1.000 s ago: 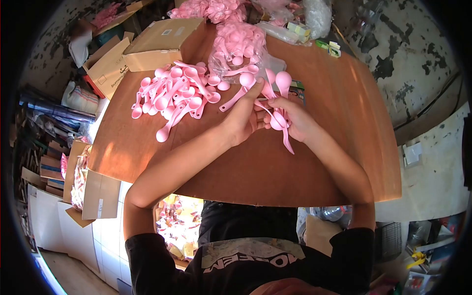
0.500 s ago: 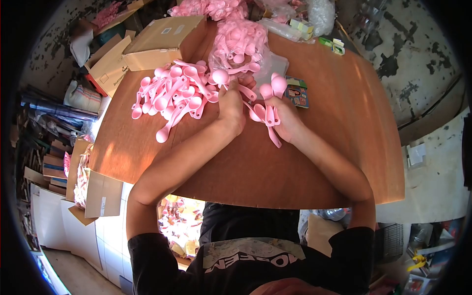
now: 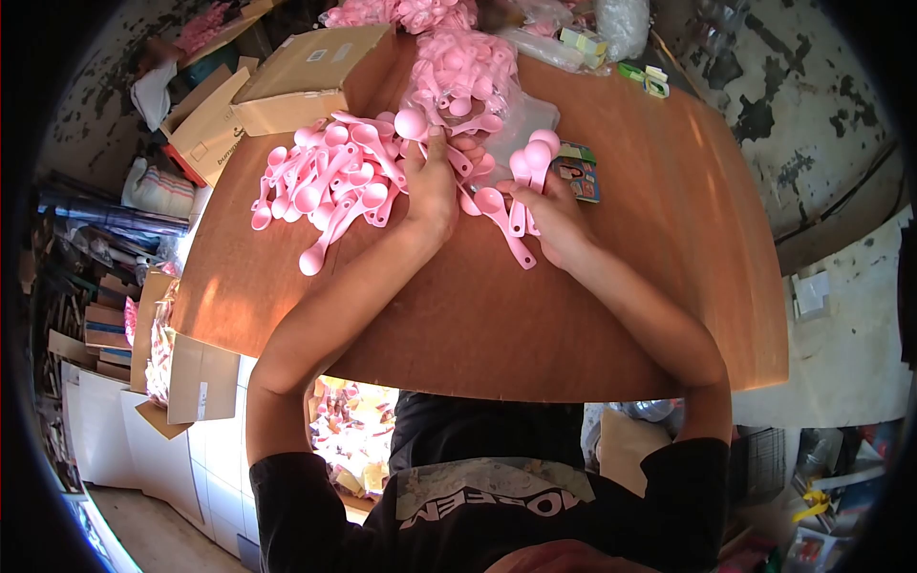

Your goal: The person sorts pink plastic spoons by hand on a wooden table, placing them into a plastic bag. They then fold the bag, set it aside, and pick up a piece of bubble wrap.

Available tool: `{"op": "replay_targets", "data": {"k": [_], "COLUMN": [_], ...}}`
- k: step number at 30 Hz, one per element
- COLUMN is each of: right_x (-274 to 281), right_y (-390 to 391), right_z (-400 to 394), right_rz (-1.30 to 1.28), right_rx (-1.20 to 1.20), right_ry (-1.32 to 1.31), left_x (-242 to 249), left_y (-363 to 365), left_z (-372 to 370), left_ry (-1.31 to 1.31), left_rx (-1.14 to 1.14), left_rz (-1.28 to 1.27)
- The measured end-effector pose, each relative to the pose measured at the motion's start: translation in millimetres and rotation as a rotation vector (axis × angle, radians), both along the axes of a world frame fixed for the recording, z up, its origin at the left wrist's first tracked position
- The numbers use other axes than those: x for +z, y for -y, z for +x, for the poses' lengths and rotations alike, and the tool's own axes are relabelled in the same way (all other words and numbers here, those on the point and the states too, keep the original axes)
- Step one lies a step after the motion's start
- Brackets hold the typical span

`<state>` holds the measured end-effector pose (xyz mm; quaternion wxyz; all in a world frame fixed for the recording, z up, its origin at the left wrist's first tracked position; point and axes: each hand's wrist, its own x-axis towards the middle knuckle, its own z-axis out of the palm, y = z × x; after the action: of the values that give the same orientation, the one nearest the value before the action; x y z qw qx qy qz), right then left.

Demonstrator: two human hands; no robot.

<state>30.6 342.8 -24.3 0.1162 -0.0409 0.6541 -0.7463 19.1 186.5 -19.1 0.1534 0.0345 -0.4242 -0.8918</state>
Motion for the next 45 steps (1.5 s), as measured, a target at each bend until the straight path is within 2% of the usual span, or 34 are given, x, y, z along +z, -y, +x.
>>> {"op": "replay_targets", "data": {"k": [3,6,7,9,10,11,13,15,17,18,20,21,23,25,27,29,31,32,34,36,38,39,40,42,45], "right_x": [0,-4,-5,-4,-3,-1,1,3,7,10,15,17,13,10,10,33,44,39,41,45,49,53,57,64,68], "right_y": [1,-3,-4,-4,-3,-2,0,0,1,2,1,0,-9,-9,0,36,62,75,104,134,164,177,188,208,228], "right_z": [0,-3,-4,-4,-3,-2,2,4,7,9,9,7,-4,-17,-28,-22,-22,-33,-43,-54,-66,-70,-73,-79,-87], "right_rz": [-0.093,-0.155,-0.155,-0.138,-0.137,-0.138,-0.134,-0.210,-0.244,-0.284,-0.266,-0.254,-0.287,-0.320,-0.370,-0.280,-0.167,-0.101,-0.025,0.051,0.450,0.651,0.650,0.897,0.959], "right_rx": [-0.036,-0.019,-0.017,-0.013,-0.009,-0.015,-0.019,0.035,0.070,0.104,0.096,0.086,0.151,0.222,0.356,0.376,0.408,0.441,0.494,0.541,0.470,0.423,0.430,0.439,0.454], "right_ry": [0.059,0.088,0.090,0.096,0.098,0.095,0.094,0.076,0.080,0.082,0.100,0.122,0.091,0.064,0.045,0.022,-0.084,-0.190,-0.252,-0.321,-0.551,-0.664,-0.669,-0.566,-0.427], "left_x": [2,7,7,6,2,0,2,2,-2,-5,-10,-4,22,40,54,56,67,70,76,62,40,42,42,43,36], "left_y": [6,26,28,32,32,33,30,29,32,35,45,54,73,86,101,135,151,159,175,195,216,219,221,223,227], "left_z": [3,8,10,15,19,21,30,33,29,26,22,25,39,54,65,67,72,72,69,59,42,40,37,34,26], "left_ry": [0.003,0.000,0.002,-0.023,-0.145,-0.142,-0.231,-0.271,-0.239,-0.241,-0.327,-0.330,-0.076,-0.125,-0.074,-0.082,0.112,0.125,0.348,0.284,0.165,0.170,0.219,0.292,0.258], "left_rx": [0.065,0.114,0.116,0.013,0.017,0.021,-0.126,-0.174,-0.229,-0.225,-0.195,-0.190,-0.232,-0.210,-0.212,0.013,0.122,0.137,0.155,0.264,0.426,0.434,0.425,0.409,0.427], "left_rz": [-0.064,-0.458,-0.458,-0.983,-1.126,-1.125,-1.274,-1.229,-1.419,-1.417,-1.220,-1.219,-1.335,-1.230,-0.989,-1.230,-1.375,-1.374,-1.365,-1.400,-1.521,-1.520,-1.533,-1.611,-1.575]}}
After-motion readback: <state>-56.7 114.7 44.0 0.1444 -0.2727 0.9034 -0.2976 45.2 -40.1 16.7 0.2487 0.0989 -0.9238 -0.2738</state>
